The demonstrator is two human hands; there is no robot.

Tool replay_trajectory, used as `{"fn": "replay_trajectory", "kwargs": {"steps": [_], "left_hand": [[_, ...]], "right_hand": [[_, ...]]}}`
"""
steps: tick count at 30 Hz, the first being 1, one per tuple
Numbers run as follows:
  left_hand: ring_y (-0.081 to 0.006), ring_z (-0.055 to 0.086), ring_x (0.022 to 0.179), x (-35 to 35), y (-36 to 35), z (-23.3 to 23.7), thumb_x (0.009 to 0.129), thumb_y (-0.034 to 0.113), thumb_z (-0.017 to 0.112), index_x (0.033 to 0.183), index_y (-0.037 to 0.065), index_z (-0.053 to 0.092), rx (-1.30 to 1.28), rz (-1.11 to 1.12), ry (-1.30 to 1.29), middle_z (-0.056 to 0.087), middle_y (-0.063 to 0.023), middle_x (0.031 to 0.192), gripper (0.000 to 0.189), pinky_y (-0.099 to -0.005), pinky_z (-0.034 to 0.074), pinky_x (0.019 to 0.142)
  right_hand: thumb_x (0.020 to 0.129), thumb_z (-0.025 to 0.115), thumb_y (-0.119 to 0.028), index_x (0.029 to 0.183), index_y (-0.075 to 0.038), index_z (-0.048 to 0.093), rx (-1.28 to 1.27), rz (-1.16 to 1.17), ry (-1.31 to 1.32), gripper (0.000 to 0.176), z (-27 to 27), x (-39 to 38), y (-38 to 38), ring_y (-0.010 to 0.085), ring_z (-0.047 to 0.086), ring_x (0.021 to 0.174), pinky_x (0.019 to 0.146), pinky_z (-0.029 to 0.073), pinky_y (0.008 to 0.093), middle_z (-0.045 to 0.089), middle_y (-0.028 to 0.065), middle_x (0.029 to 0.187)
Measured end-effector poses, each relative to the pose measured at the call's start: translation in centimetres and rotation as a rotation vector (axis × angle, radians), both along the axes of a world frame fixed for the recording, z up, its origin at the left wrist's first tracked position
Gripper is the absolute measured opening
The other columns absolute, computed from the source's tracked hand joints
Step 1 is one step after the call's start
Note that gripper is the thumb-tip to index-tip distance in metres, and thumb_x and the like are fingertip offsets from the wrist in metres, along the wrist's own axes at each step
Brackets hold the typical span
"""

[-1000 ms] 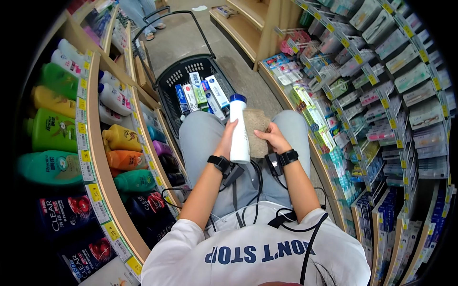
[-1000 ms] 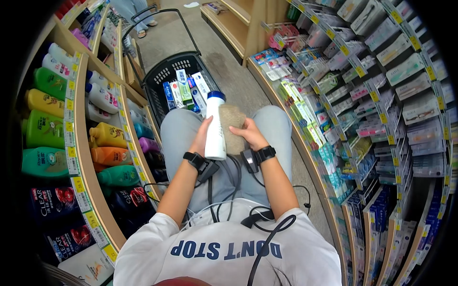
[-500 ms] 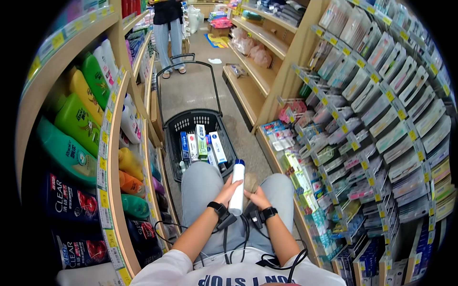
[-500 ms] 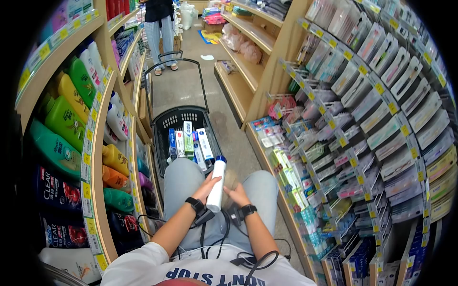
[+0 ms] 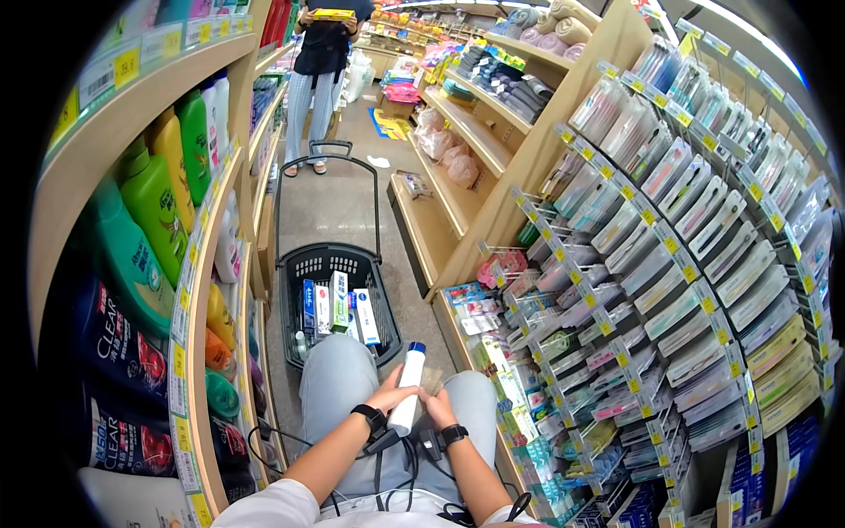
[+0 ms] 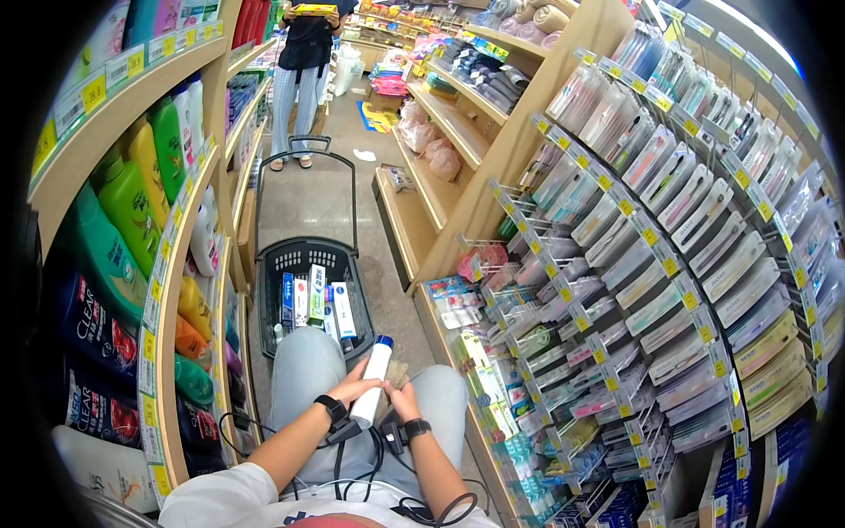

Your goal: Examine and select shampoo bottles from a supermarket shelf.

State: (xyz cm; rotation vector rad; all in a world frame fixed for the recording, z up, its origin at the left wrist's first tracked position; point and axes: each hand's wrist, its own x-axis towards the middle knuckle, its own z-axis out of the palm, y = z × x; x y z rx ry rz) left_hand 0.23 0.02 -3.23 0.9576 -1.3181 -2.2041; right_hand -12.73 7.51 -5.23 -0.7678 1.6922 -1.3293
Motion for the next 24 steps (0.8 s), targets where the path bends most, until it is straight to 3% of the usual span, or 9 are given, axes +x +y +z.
{"fn": "replay_trajectory", "kwargs": {"steps": [2, 5, 8, 9, 14, 17, 24], "left_hand": [[-0.0254, 0.046, 0.113, 0.0, 0.2, -0.4, 0.067, 0.022, 0.069, 0.139, 0.005, 0.014, -0.009, -0.006, 0.017, 0.038, -0.0181, 0.130, 0.093, -0.0326, 0.042, 0.088], [-0.0255, 0.045, 0.113, -0.2, 0.4, -0.4, 0.066, 0.021, 0.070, 0.139, 0.005, 0.015, -0.047, -0.005, 0.011, 0.038, -0.0177, 0.130, 0.093, -0.0322, 0.041, 0.090], [-0.0253, 0.045, 0.113, -0.6, 0.1, -1.4, 0.066, 0.020, 0.069, 0.138, 0.004, 0.016, 0.010, 0.018, 0.026, 0.038, -0.0171, 0.130, 0.091, -0.0323, 0.041, 0.089], [-0.0250, 0.045, 0.113, -0.4, 0.3, -0.4, 0.067, 0.018, 0.068, 0.138, 0.004, 0.016, 0.058, 0.020, 0.050, 0.039, -0.0166, 0.130, 0.089, -0.0323, 0.042, 0.088], [-0.0244, 0.048, 0.108, -1.1, 0.1, -1.0, 0.067, 0.015, 0.065, 0.139, 0.004, 0.015, 0.066, 0.069, 0.089, 0.042, -0.0165, 0.125, 0.088, -0.0324, 0.044, 0.084], [-0.0240, 0.050, 0.105, -0.4, 0.4, 0.6, 0.067, 0.014, 0.065, 0.139, 0.004, 0.013, 0.092, 0.061, 0.094, 0.044, -0.0173, 0.123, 0.089, -0.0319, 0.045, 0.082], [-0.0231, 0.050, 0.101, -1.5, 0.3, -1.0, 0.068, 0.011, 0.062, 0.138, 0.006, 0.013, 0.099, 0.201, 0.225, 0.045, -0.0146, 0.119, 0.086, -0.0317, 0.046, 0.079]], "right_hand": [[0.080, 0.061, -0.014, 0.103, 0.005, 0.056, 0.075, -0.033, 0.058, 0.029, 2.3, 0.9, 0.4, 0.0189, 0.058, 0.086, 0.075, 0.045, 0.0308, 0.062, 0.0111, 0.096], [0.079, 0.063, -0.024, 0.094, 0.008, 0.056, 0.114, -0.057, 0.171, 0.036, -2.6, -0.9, 0.0, 0.0249, 0.060, 0.086, 0.073, 0.046, 0.0343, 0.062, 0.0185, 0.093], [0.077, 0.063, -0.033, 0.087, 0.010, 0.054, 0.192, -0.069, 0.445, 0.044, -4.7, -1.5, -0.2, 0.0321, 0.059, 0.083, 0.071, 0.045, 0.0385, 0.060, 0.0261, 0.089], [0.079, 0.061, -0.024, 0.092, 0.013, 0.050, 0.279, -0.029, 0.506, 0.041, -4.1, -1.2, -0.3, 0.0231, 0.058, 0.081, 0.066, 0.046, 0.0358, 0.060, 0.0213, 0.087], [0.071, 0.068, -0.028, 0.083, 0.010, 0.056, 0.177, 0.104, 0.515, 0.041, -2.9, 0.0, 0.0, 0.0229, 0.061, 0.077, 0.064, 0.047, 0.0363, 0.062, 0.0216, 0.083], [0.071, 0.067, -0.026, 0.084, 0.009, 0.056, 0.188, 0.093, 0.492, 0.039, -1.8, 0.7, 0.2, 0.0230, 0.061, 0.077, 0.064, 0.047, 0.0364, 0.063, 0.0209, 0.083], [0.080, 0.057, -0.016, 0.094, 0.006, 0.057, 0.111, 0.078, 0.311, 0.026, -4.5, 1.0, -0.9, 0.0202, 0.061, 0.077, 0.065, 0.048, 0.0318, 0.063, 0.0150, 0.086]]}}
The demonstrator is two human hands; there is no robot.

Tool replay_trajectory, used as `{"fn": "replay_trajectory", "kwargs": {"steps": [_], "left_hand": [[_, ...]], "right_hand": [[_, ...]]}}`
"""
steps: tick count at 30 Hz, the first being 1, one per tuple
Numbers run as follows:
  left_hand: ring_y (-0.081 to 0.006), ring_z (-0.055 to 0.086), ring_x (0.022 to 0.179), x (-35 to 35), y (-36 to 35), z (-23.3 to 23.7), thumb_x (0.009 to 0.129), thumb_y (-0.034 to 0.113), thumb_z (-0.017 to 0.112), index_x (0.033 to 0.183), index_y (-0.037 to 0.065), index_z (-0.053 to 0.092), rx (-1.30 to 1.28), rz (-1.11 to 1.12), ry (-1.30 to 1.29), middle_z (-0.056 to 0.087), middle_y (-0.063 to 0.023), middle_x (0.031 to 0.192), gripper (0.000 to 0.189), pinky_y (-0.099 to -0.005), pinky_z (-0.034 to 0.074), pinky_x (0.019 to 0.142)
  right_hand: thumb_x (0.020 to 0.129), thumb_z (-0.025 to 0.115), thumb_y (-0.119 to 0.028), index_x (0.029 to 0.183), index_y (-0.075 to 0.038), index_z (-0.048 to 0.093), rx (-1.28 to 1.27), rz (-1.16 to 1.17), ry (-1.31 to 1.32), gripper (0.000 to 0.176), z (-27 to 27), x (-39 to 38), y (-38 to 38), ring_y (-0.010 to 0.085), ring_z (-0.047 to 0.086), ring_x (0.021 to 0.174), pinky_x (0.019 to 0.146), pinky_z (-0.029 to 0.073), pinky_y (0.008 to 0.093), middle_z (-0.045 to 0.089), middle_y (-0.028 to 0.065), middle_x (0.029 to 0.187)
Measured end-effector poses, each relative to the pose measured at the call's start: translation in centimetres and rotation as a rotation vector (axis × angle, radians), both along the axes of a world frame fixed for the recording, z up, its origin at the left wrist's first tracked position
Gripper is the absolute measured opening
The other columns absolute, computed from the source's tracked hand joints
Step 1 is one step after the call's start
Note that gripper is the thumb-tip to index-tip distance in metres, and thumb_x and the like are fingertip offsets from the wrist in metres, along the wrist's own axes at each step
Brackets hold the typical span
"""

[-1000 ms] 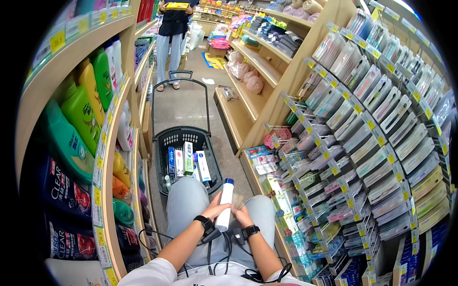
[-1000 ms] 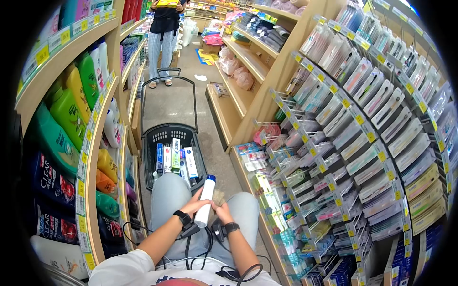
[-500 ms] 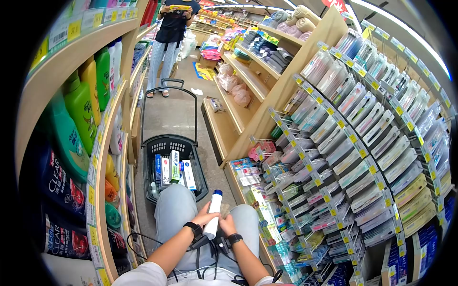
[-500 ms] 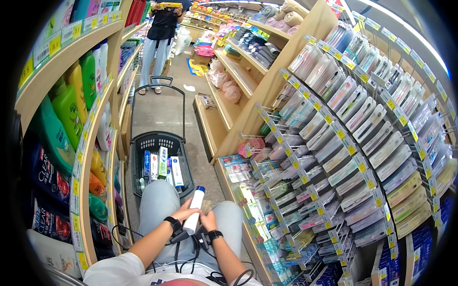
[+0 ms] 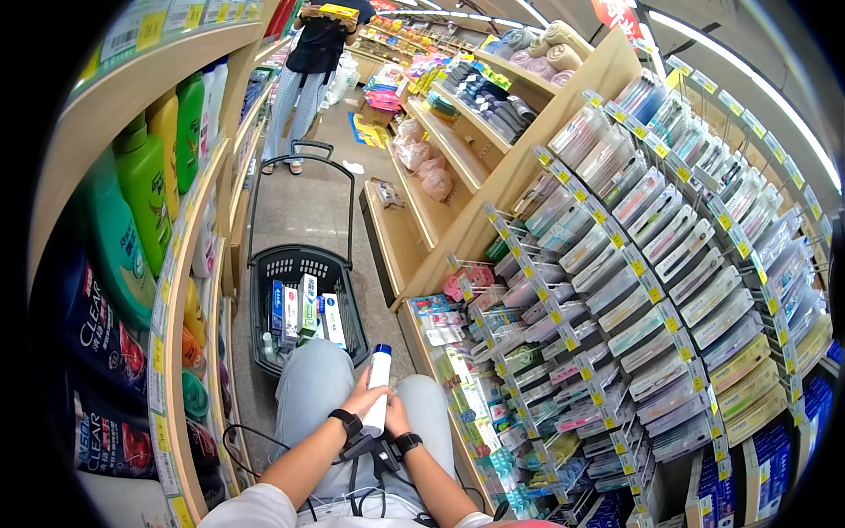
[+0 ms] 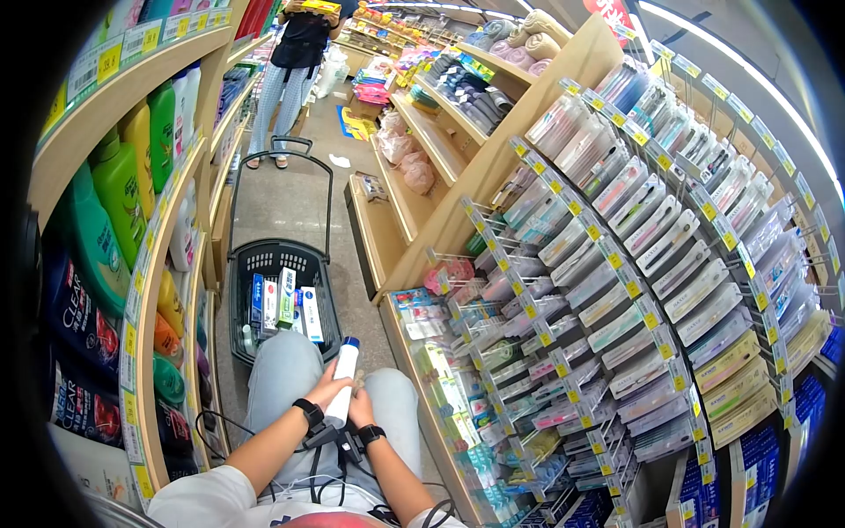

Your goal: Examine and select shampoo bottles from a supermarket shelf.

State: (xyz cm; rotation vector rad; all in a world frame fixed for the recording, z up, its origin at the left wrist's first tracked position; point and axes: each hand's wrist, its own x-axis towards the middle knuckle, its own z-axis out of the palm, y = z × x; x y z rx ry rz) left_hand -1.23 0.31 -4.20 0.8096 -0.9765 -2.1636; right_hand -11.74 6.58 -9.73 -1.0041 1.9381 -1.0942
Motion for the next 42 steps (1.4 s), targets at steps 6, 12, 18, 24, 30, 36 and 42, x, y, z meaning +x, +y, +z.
{"fn": "replay_trajectory", "kwargs": {"steps": [6, 12, 18, 24, 30, 36, 42], "left_hand": [[-0.0221, 0.051, 0.093, 0.3, -0.2, 1.1, 0.071, 0.007, 0.058, 0.132, 0.011, 0.024, 0.055, 0.025, 0.079, 0.046, -0.0109, 0.107, 0.070, -0.0329, 0.047, 0.074], [-0.0216, 0.052, 0.087, 0.0, 0.1, 1.2, 0.073, 0.005, 0.055, 0.128, 0.015, 0.029, 0.189, 0.065, 0.176, 0.046, -0.0094, 0.100, 0.062, -0.0354, 0.048, 0.068], [-0.0197, 0.050, 0.085, -0.1, 0.1, 1.1, 0.073, 0.006, 0.056, 0.129, 0.016, 0.028, 0.207, 0.074, 0.180, 0.046, -0.0078, 0.098, 0.063, -0.0346, 0.047, 0.067], [-0.0203, 0.050, 0.086, -0.1, 0.3, 1.7, 0.073, 0.008, 0.056, 0.130, 0.017, 0.027, 0.253, 0.062, 0.211, 0.046, -0.0079, 0.099, 0.064, -0.0347, 0.047, 0.067], [-0.0217, 0.051, 0.087, -0.4, 0.3, 1.1, 0.075, 0.008, 0.055, 0.129, 0.017, 0.027, 0.233, 0.061, 0.201, 0.046, -0.0088, 0.101, 0.061, -0.0361, 0.048, 0.069], [-0.0235, 0.055, 0.088, -0.2, 0.1, 0.9, 0.079, 0.009, 0.051, 0.127, 0.020, 0.028, 0.217, 0.060, 0.187, 0.047, -0.0102, 0.103, 0.055, -0.0381, 0.051, 0.070], [-0.0235, 0.054, 0.086, 0.0, 0.0, 0.8, 0.078, 0.009, 0.050, 0.128, 0.021, 0.026, 0.216, 0.048, 0.205, 0.047, -0.0097, 0.100, 0.056, -0.0384, 0.051, 0.069]], "right_hand": [[0.082, 0.055, -0.017, 0.097, 0.004, 0.055, -0.070, -0.115, -0.371, 0.026, 1.6, 1.1, -0.2, 0.0194, 0.062, 0.073, 0.061, 0.049, 0.0295, 0.063, 0.0135, 0.086], [0.084, 0.053, -0.017, 0.103, 0.003, 0.052, -0.035, -0.187, -0.492, 0.028, 5.9, 2.6, 0.0, 0.0179, 0.062, 0.074, 0.061, 0.050, 0.0277, 0.062, 0.0115, 0.089], [0.084, 0.052, -0.017, 0.098, 0.004, 0.055, -0.050, -0.161, -0.519, 0.025, 4.9, 2.1, -0.2, 0.0181, 0.063, 0.072, 0.059, 0.050, 0.0275, 0.063, 0.0113, 0.085], [0.083, 0.050, -0.018, 0.089, 0.003, 0.060, -0.080, -0.200, -0.596, 0.023, 3.8, 1.6, -0.5, 0.0183, 0.063, 0.065, 0.054, 0.049, 0.0277, 0.063, 0.0105, 0.077], [0.082, 0.049, -0.016, 0.086, 0.003, 0.062, -0.091, -0.210, -0.560, 0.023, 4.0, 1.7, -0.4, 0.0186, 0.063, 0.063, 0.052, 0.049, 0.0281, 0.063, 0.0113, 0.074], [0.080, 0.048, -0.015, 0.084, 0.004, 0.062, -0.067, -0.186, -0.516, 0.024, 3.8, 1.7, -0.4, 0.0192, 0.063, 0.061, 0.051, 0.048, 0.0285, 0.063, 0.0120, 0.073], [0.080, 0.048, -0.016, 0.082, 0.003, 0.062, -0.084, -0.179, -0.507, 0.024, 4.2, 2.0, -0.2, 0.0190, 0.062, 0.060, 0.051, 0.048, 0.0289, 0.063, 0.0117, 0.072]]}}
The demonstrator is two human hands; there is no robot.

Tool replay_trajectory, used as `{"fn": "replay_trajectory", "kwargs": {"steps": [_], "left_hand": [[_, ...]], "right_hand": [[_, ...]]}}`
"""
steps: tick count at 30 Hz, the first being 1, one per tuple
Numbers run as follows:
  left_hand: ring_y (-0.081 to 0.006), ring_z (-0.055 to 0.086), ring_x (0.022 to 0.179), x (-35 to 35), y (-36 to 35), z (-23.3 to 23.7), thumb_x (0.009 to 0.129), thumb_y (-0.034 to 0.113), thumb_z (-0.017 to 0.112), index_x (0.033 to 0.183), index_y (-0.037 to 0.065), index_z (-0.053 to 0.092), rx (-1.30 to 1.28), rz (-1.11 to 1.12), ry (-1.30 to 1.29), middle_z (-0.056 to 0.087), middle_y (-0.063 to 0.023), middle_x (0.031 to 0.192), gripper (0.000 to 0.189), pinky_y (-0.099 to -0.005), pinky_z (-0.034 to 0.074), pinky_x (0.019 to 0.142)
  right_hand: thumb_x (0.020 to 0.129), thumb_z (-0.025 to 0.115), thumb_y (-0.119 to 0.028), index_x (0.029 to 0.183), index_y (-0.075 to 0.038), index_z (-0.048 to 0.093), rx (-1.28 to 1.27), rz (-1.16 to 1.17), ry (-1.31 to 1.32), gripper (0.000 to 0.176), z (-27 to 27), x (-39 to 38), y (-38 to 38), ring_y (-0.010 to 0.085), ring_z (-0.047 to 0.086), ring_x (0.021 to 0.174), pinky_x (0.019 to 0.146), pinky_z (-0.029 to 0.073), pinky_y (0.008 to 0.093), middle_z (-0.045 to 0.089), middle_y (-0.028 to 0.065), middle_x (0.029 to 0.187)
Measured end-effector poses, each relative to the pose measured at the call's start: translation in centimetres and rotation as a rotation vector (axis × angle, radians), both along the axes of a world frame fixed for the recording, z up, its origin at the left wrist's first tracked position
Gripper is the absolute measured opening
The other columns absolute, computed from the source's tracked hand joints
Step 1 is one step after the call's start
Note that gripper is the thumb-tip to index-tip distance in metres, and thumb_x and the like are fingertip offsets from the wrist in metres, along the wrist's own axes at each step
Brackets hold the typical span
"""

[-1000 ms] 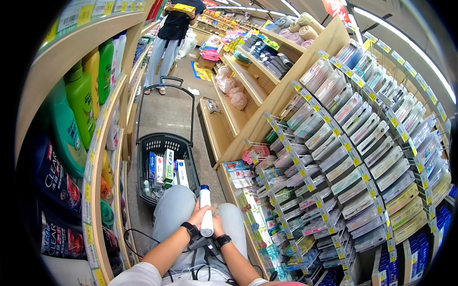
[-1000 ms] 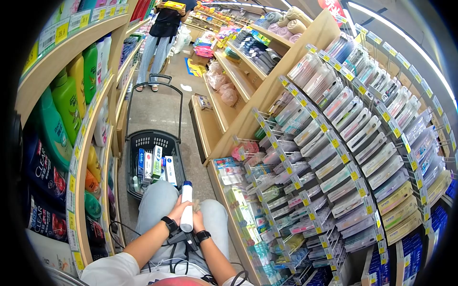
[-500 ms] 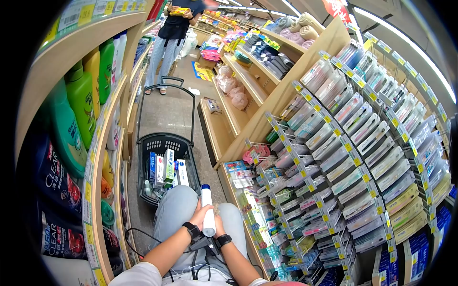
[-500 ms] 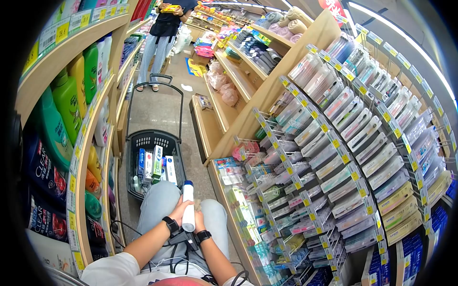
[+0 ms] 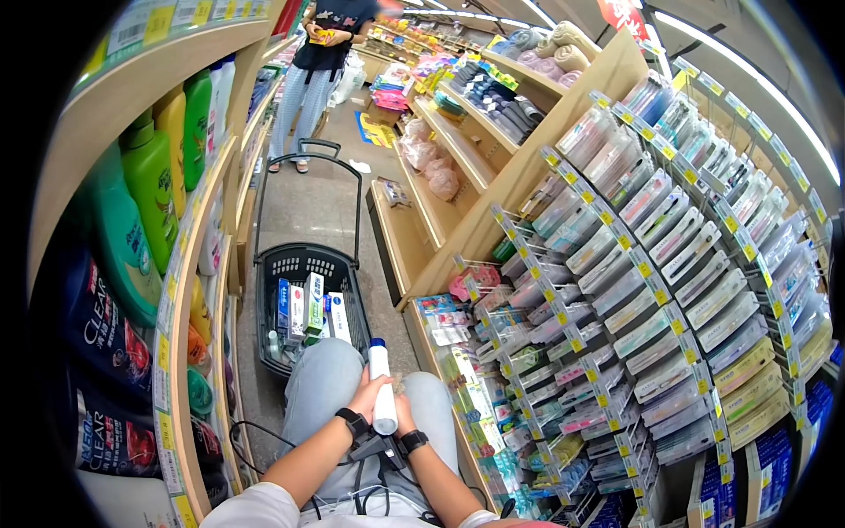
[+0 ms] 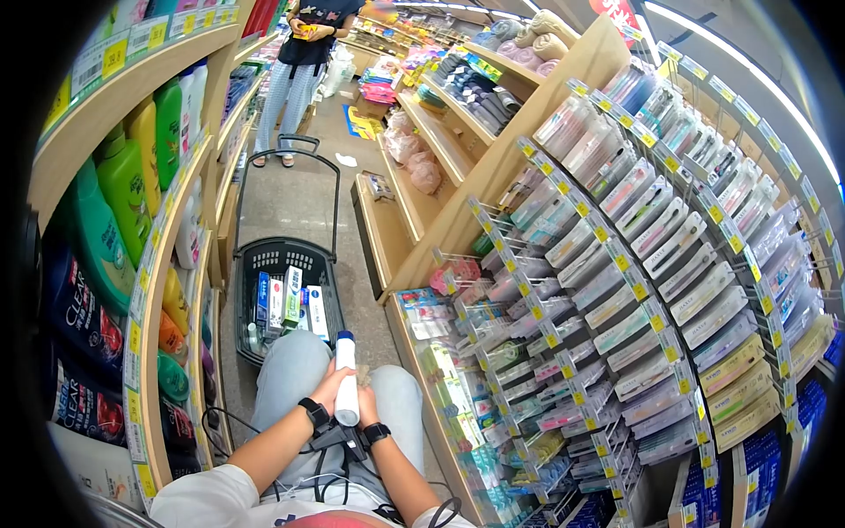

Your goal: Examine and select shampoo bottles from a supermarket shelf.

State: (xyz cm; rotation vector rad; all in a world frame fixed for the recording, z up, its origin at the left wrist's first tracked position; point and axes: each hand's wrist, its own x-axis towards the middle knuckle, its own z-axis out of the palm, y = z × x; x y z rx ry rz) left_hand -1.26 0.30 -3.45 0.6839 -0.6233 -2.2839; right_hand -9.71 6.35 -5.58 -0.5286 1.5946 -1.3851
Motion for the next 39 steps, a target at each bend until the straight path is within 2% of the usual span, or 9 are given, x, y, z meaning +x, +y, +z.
{"fn": "replay_trajectory", "kwargs": {"steps": [3, 12, 16, 19, 23, 25, 28, 34, 39], "left_hand": [[-0.0221, 0.050, 0.087, 0.0, 0.1, 0.5, 0.073, 0.007, 0.056, 0.125, 0.015, 0.031, 0.054, 0.037, 0.018, 0.045, -0.0089, 0.099, 0.059, -0.0360, 0.047, 0.069], [-0.0217, 0.057, 0.084, 0.2, -0.1, 0.1, 0.077, 0.009, 0.051, 0.127, 0.018, 0.029, -0.006, -0.003, -0.071, 0.050, -0.0090, 0.097, 0.055, -0.0355, 0.051, 0.069], [-0.0200, 0.054, 0.079, 0.2, 0.1, -0.2, 0.075, 0.010, 0.055, 0.119, 0.013, 0.034, 0.051, 0.008, -0.046, 0.048, -0.0085, 0.092, 0.049, -0.0338, 0.049, 0.063], [-0.0196, 0.054, 0.080, 0.5, 0.2, 0.5, 0.077, 0.012, 0.055, 0.123, 0.013, 0.032, 0.040, 0.004, -0.088, 0.049, -0.0090, 0.095, 0.051, -0.0330, 0.050, 0.064], [-0.0207, 0.054, 0.086, 0.7, -0.4, 0.0, 0.079, 0.013, 0.054, 0.131, 0.014, 0.025, -0.010, -0.024, -0.144, 0.048, -0.0105, 0.101, 0.060, -0.0329, 0.050, 0.068], [-0.0209, 0.054, 0.087, 0.9, -0.5, 0.2, 0.079, 0.012, 0.054, 0.132, 0.015, 0.023, -0.015, -0.038, -0.167, 0.047, -0.0105, 0.102, 0.062, -0.0333, 0.050, 0.067], [-0.0213, 0.054, 0.087, 1.0, -0.9, 0.2, 0.078, 0.011, 0.054, 0.134, 0.016, 0.020, -0.022, -0.054, -0.163, 0.047, -0.0105, 0.102, 0.065, -0.0341, 0.050, 0.066], [-0.0209, 0.055, 0.087, 1.4, -1.3, 0.3, 0.076, 0.006, 0.055, 0.134, 0.016, 0.020, -0.029, -0.062, -0.134, 0.046, -0.0102, 0.104, 0.068, -0.0336, 0.051, 0.066], [-0.0204, 0.053, 0.091, 1.9, -0.9, 2.0, 0.072, -0.001, 0.057, 0.135, 0.017, 0.019, -0.083, -0.064, -0.159, 0.045, -0.0094, 0.108, 0.076, -0.0328, 0.050, 0.070]], "right_hand": [[0.080, 0.048, -0.016, 0.081, 0.003, 0.062, 0.031, 0.019, 0.027, 0.023, 1.0, 0.0, -0.1, 0.0192, 0.062, 0.060, 0.051, 0.048, 0.0290, 0.063, 0.0113, 0.071], [0.078, 0.053, -0.017, 0.083, 0.004, 0.060, -0.021, -0.022, 0.051, 0.023, -0.7, -0.5, -0.1, 0.0180, 0.061, 0.064, 0.054, 0.047, 0.0296, 0.063, 0.0124, 0.075], [0.077, 0.053, -0.014, 0.083, 0.007, 0.059, 0.063, -0.012, 0.238, 0.023, 2.2, 0.3, 0.2, 0.0200, 0.060, 0.066, 0.057, 0.047, 0.0315, 0.063, 0.0142, 0.076], [0.075, 0.052, -0.015, 0.079, 0.009, 0.059, 0.056, 0.003, 0.344, 0.025, -2.4, -1.5, -0.4, 0.0221, 0.061, 0.068, 0.059, 0.046, 0.0347, 0.062, 0.0183, 0.072], [0.075, 0.054, -0.018, 0.077, 0.009, 0.058, 0.118, 0.056, 0.527, 0.027, -3.1, -2.2, -0.9, 0.0305, 0.062, 0.070, 0.061, 0.046, 0.0384, 0.061, 0.0231, 0.073], [0.076, 0.056, -0.018, 0.074, 0.008, 0.058, 0.110, 0.073, 0.561, 0.026, -2.3, -2.1, -1.2, 0.0260, 0.062, 0.066, 0.058, 0.046, 0.0362, 0.063, 0.0195, 0.072], [0.074, 0.057, -0.019, 0.073, 0.008, 0.056, 0.148, 0.129, 0.713, 0.027, 1.1, -1.4, -1.2, 0.0318, 0.060, 0.065, 0.058, 0.045, 0.0390, 0.060, 0.0232, 0.071], [0.072, 0.060, -0.020, 0.067, 0.007, 0.053, 0.066, 0.089, 0.667, 0.028, 1.1, -1.0, -1.9, 0.0356, 0.059, 0.064, 0.057, 0.043, 0.0412, 0.057, 0.0259, 0.067], [0.073, 0.059, -0.022, 0.081, 0.007, 0.059, 0.131, 0.129, 0.650, 0.030, 1.1, -1.2, -1.8, 0.0400, 0.059, 0.071, 0.062, 0.045, 0.0426, 0.059, 0.0269, 0.072]]}}
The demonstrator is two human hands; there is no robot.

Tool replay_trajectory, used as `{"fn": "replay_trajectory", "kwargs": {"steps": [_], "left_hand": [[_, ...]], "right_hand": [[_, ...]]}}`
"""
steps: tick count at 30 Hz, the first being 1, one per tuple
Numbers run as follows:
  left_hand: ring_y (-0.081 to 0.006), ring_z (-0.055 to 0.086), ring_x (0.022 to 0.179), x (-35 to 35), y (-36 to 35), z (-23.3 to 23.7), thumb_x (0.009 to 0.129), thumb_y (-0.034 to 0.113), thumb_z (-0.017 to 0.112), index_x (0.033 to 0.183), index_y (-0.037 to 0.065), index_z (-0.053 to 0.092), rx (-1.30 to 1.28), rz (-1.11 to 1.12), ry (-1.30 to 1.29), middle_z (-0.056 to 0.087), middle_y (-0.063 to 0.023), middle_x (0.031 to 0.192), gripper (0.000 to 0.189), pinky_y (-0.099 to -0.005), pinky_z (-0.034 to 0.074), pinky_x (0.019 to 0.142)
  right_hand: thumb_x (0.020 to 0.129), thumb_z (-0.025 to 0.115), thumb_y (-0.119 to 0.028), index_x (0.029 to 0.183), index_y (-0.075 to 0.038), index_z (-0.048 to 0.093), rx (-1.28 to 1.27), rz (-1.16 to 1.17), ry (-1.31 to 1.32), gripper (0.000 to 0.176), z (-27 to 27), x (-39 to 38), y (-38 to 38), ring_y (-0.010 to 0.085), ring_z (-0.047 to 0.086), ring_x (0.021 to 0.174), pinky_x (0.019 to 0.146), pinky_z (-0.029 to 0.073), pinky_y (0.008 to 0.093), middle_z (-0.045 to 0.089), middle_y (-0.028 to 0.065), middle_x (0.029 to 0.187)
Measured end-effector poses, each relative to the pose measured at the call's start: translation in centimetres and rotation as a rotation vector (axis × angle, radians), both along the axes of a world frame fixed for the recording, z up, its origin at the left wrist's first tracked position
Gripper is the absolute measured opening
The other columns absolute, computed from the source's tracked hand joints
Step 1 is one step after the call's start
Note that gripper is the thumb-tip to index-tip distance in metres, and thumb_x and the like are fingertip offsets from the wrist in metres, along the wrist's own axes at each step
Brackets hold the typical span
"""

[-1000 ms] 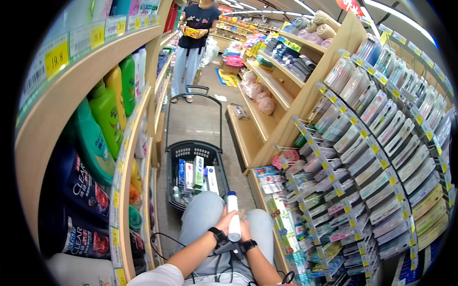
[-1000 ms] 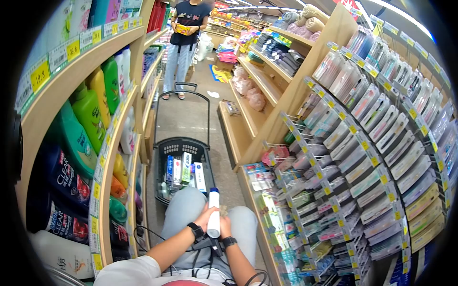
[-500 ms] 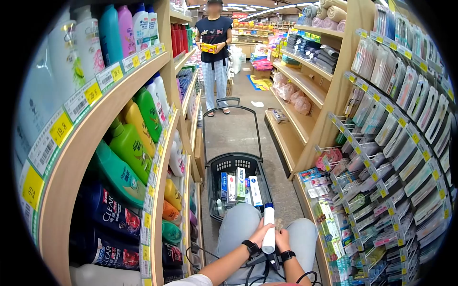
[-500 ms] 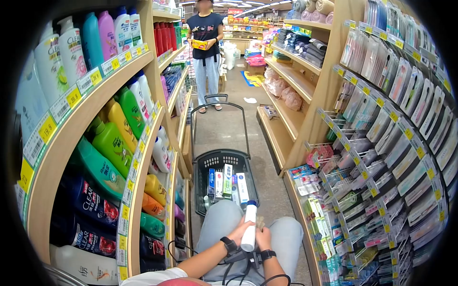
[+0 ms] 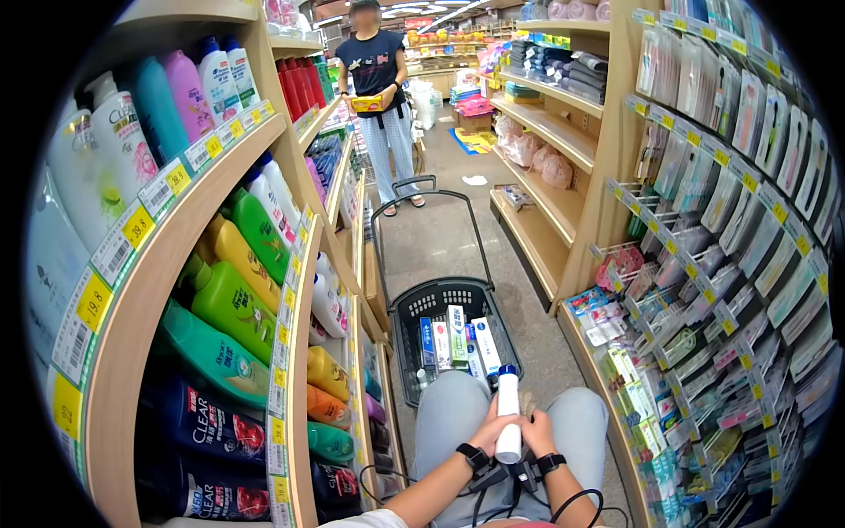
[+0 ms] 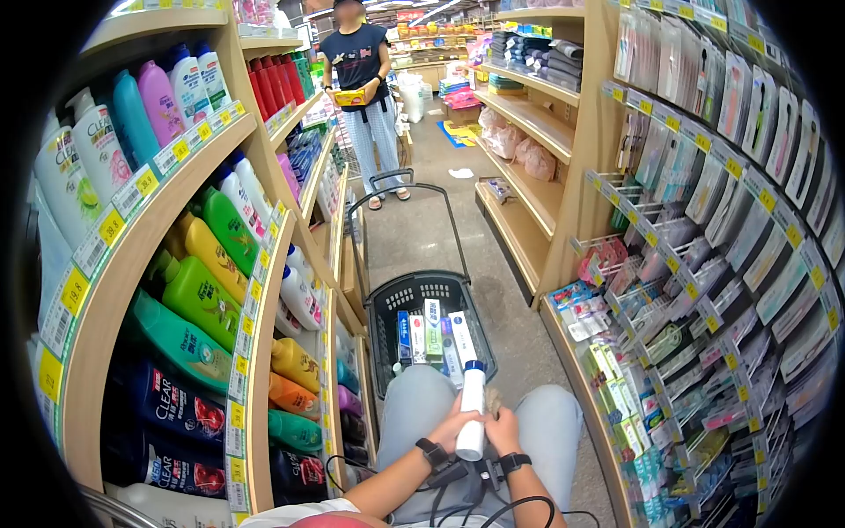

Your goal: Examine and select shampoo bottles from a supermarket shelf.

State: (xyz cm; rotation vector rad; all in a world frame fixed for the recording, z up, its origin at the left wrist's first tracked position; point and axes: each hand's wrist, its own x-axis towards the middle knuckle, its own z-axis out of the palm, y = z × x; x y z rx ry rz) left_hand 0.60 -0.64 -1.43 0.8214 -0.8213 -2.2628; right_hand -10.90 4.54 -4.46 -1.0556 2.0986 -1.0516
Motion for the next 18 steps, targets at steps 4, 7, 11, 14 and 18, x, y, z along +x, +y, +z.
{"fn": "replay_trajectory", "kwargs": {"steps": [4, 7, 11, 14, 18], "left_hand": [[-0.0191, 0.052, 0.089, 0.2, -0.1, -0.3, 0.071, -0.001, 0.055, 0.135, 0.016, 0.019, -0.011, -0.003, -0.014, 0.045, -0.0096, 0.105, 0.076, -0.0323, 0.049, 0.069], [-0.0195, 0.053, 0.086, 0.0, -0.2, -0.1, 0.071, 0.000, 0.055, 0.135, 0.015, 0.019, 0.001, -0.014, -0.027, 0.045, -0.0097, 0.103, 0.075, -0.0333, 0.049, 0.067], [-0.0211, 0.055, 0.082, 0.0, -0.1, 0.2, 0.071, 0.001, 0.056, 0.133, 0.016, 0.019, 0.017, -0.044, -0.020, 0.045, -0.0113, 0.103, 0.073, -0.0348, 0.050, 0.063], [-0.0219, 0.057, 0.077, 0.0, -0.1, -0.4, 0.069, 0.003, 0.056, 0.126, 0.011, 0.028, 0.091, -0.023, -0.064, 0.049, -0.0122, 0.097, 0.064, -0.0355, 0.051, 0.060], [-0.0219, 0.057, 0.068, 0.1, -0.8, -3.7, 0.067, 0.005, 0.056, 0.107, 0.000, 0.043, 0.310, -0.147, 0.034, 0.054, -0.0114, 0.081, 0.042, -0.0359, 0.051, 0.058]], "right_hand": [[0.073, 0.059, -0.021, 0.080, 0.008, 0.058, -0.018, -0.005, 0.007, 0.030, -0.8, 0.0, -0.2, 0.0407, 0.059, 0.072, 0.063, 0.045, 0.0430, 0.058, 0.0277, 0.073], [0.072, 0.059, -0.021, 0.079, 0.008, 0.058, 0.021, 0.005, 0.046, 0.030, 0.3, 0.1, 0.0, 0.0412, 0.059, 0.072, 0.064, 0.045, 0.0433, 0.058, 0.0279, 0.073], [0.072, 0.060, -0.020, 0.078, 0.009, 0.057, -0.002, 0.017, 0.066, 0.029, -0.1, 0.0, 0.4, 0.0400, 0.059, 0.070, 0.062, 0.044, 0.0429, 0.058, 0.0276, 0.071], [0.073, 0.061, -0.020, 0.072, 0.008, 0.055, -0.112, -0.041, 0.032, 0.028, -1.2, -0.1, 0.2, 0.0293, 0.056, 0.060, 0.055, 0.042, 0.0399, 0.057, 0.0235, 0.065], [0.075, 0.061, -0.019, 0.069, 0.007, 0.054, -0.263, -0.116, -0.086, 0.028, 0.7, 0.1, 0.6, 0.0205, 0.052, 0.054, 0.050, 0.040, 0.0374, 0.055, 0.0193, 0.059]]}}
